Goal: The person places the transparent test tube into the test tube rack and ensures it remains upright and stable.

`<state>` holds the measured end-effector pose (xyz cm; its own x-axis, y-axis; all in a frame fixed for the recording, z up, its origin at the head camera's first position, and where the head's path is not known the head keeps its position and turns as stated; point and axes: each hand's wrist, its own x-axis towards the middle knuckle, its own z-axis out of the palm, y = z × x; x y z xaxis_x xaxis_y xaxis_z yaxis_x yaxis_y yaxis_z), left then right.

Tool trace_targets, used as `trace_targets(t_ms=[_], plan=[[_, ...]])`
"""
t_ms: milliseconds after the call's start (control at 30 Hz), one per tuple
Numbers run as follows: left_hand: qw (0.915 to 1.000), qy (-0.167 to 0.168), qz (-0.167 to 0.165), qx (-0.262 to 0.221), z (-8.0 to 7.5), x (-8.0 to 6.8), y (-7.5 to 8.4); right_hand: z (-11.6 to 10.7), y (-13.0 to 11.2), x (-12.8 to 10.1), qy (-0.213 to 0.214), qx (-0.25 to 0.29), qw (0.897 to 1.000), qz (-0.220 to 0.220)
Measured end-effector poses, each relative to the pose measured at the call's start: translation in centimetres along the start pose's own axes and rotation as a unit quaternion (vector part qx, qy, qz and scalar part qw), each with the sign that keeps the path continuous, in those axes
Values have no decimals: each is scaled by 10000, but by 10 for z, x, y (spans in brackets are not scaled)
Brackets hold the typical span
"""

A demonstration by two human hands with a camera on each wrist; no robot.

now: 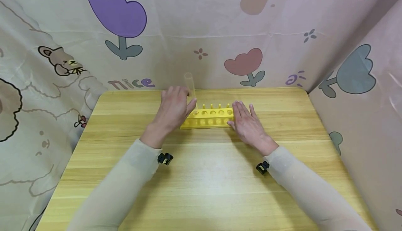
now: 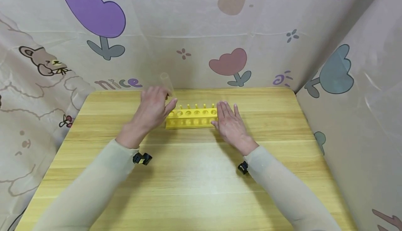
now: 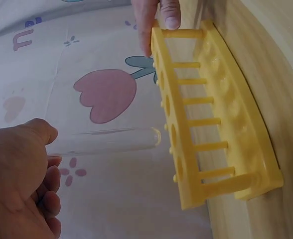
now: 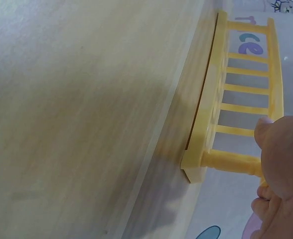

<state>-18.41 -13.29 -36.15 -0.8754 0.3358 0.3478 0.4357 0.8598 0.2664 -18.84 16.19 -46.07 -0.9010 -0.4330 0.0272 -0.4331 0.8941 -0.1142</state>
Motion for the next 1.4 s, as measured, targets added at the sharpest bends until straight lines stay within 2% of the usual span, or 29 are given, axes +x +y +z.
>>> trace_targets(t_ms=[467, 1100, 1400], plan=[[9998, -148, -39, 113, 14, 3, 0, 2, 2, 1, 67, 27, 10000, -49], [9995, -290, -107, -39, 31, -6, -8, 2, 1, 1, 144, 56, 9998, -135], [9992, -378, 42, 105, 44, -12, -13, 3, 2, 1, 225, 62, 9996, -145]])
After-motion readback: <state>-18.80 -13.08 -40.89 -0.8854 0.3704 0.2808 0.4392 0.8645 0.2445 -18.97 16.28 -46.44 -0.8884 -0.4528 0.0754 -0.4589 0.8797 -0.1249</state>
